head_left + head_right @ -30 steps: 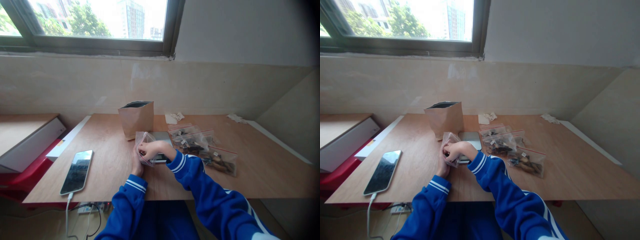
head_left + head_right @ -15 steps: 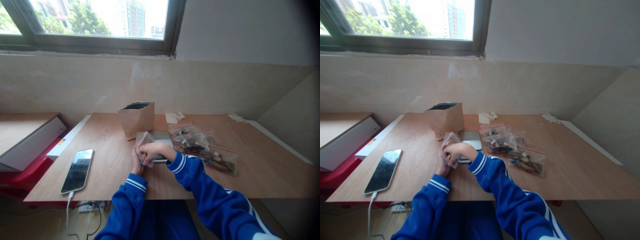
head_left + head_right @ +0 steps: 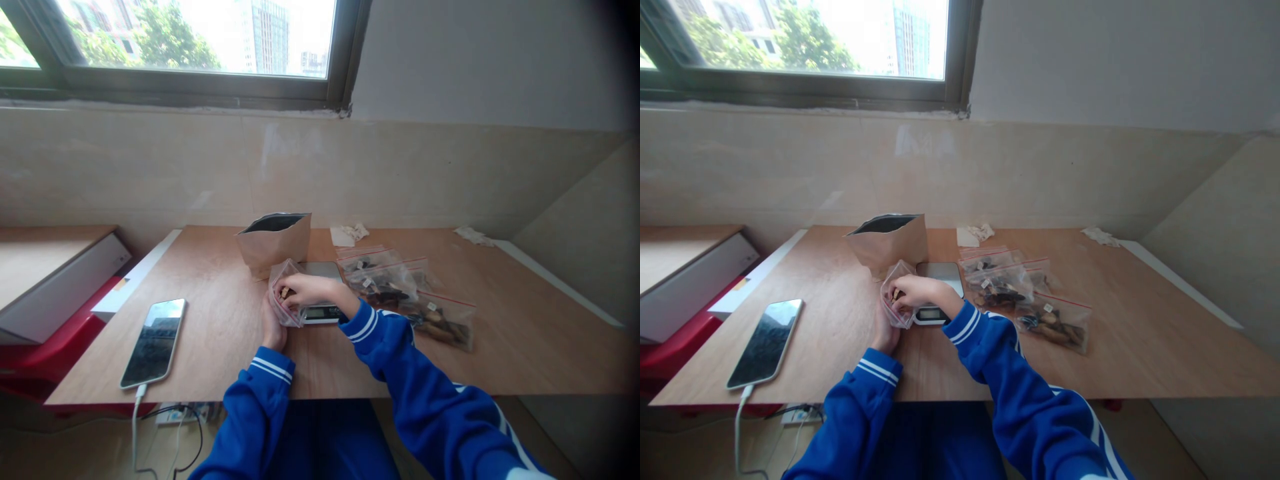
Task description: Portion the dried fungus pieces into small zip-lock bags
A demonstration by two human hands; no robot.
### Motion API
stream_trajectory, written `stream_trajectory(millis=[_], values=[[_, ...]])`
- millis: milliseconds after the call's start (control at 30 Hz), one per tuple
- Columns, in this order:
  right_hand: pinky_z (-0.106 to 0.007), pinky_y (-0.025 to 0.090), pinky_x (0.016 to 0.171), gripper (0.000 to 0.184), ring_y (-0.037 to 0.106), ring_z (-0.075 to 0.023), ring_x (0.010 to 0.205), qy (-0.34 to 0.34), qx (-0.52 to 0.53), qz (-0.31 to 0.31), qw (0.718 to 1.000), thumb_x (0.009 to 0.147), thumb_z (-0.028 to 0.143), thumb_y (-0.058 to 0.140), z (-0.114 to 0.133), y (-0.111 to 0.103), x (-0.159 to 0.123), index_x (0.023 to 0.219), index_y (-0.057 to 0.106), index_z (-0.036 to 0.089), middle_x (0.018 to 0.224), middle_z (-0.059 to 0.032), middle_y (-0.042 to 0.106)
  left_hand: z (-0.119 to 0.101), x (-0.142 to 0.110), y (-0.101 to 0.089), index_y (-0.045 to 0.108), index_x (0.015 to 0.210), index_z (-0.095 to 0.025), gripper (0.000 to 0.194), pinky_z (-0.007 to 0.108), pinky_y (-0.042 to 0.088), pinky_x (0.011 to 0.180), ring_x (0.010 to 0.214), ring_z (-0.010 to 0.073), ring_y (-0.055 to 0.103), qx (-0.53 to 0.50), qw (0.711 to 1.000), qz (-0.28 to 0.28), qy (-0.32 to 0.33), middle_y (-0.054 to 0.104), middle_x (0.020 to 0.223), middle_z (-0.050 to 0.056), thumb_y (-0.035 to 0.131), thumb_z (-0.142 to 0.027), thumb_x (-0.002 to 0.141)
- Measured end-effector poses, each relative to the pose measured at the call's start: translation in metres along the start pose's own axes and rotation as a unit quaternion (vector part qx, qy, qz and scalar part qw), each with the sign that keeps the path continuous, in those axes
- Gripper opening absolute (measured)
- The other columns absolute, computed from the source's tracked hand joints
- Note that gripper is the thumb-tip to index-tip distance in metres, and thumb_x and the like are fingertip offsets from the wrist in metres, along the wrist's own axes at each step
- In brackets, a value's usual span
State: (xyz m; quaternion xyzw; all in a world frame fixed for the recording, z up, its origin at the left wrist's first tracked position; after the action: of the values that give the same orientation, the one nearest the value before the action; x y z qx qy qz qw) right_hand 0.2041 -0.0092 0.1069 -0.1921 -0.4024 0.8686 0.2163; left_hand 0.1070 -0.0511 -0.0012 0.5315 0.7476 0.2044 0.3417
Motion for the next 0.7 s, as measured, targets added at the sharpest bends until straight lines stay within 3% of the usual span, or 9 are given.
stream_trajectory(millis=[67,167,300,367,533,700], values=[[-0.022,0.048,0.072,0.022,0.064,-0.0157,0.087,-0.007,0.028,-0.037,0.999,0.080,0.011,0.063,0.000,-0.003,-0.001,0.101,0.065,0.013,0.102,-0.0077,0.069,-0.001,0.000,-0.001,0.062,0.108,-0.015,0.032,0.022,0.045,0.052,0.065,0.0157,0.062,0.009,1.000,0.000,0.009,0.068,0.083,0.006,0.046,-0.034,0.089],[-0.025,0.050,0.076,0.018,0.065,-0.0168,0.090,-0.044,0.094,-0.120,0.987,0.082,0.015,0.063,-0.003,-0.008,-0.002,0.100,0.064,0.014,0.101,-0.0074,0.069,-0.003,-0.001,0.000,0.062,0.111,-0.014,0.033,0.024,0.049,0.057,0.071,0.0168,0.064,-0.020,0.999,0.014,0.031,0.069,0.089,0.008,0.042,-0.032,0.091],[-0.028,0.053,0.080,0.020,0.065,-0.0165,0.094,-0.087,0.241,-0.240,0.936,0.087,0.024,0.058,-0.009,-0.022,-0.001,0.106,0.059,0.018,0.105,-0.0064,0.067,-0.005,-0.002,0.001,0.063,0.106,-0.015,0.033,0.024,0.051,0.061,0.071,0.0153,0.064,-0.049,0.998,-0.010,0.047,0.068,0.083,0.007,0.042,-0.035,0.092],[-0.029,0.053,0.081,0.023,0.065,-0.0172,0.095,-0.101,0.265,-0.309,0.908,0.087,0.031,0.059,-0.011,-0.034,0.003,0.107,0.057,0.019,0.105,-0.0065,0.067,-0.005,-0.001,0.000,0.063,0.103,-0.015,0.031,0.024,0.050,0.059,0.068,0.0142,0.064,-0.047,0.998,-0.022,0.044,0.067,0.081,0.006,0.041,-0.035,0.093],[-0.034,0.049,0.093,0.035,0.061,-0.0189,0.102,-0.127,0.186,-0.508,0.832,0.086,0.050,0.059,-0.003,-0.080,0.026,0.105,0.055,0.021,0.107,-0.0072,0.064,-0.004,-0.002,-0.001,0.063,0.098,-0.016,0.030,0.025,0.049,0.058,0.064,0.0145,0.063,-0.039,0.998,-0.038,0.039,0.067,0.078,0.007,0.040,-0.034,0.092],[-0.036,0.040,0.104,0.036,0.053,-0.0199,0.114,-0.162,0.066,-0.578,0.797,0.091,0.052,0.051,0.011,-0.128,0.052,0.112,0.052,0.023,0.116,-0.0079,0.055,-0.005,-0.004,0.000,0.062,0.100,-0.016,0.030,0.025,0.049,0.059,0.065,0.0147,0.063,-0.030,0.998,-0.036,0.038,0.067,0.079,0.007,0.043,-0.037,0.091]])
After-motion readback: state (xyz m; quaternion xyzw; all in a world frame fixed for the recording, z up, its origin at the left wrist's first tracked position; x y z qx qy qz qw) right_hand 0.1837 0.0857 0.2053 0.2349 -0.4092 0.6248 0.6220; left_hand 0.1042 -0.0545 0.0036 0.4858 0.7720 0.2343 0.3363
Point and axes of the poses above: each hand's wrist, its own x-axis towards the middle knuckle, its own y-axis out of the palm, z = x × y, the point moved 1 cm from there along x, towards the middle knuckle
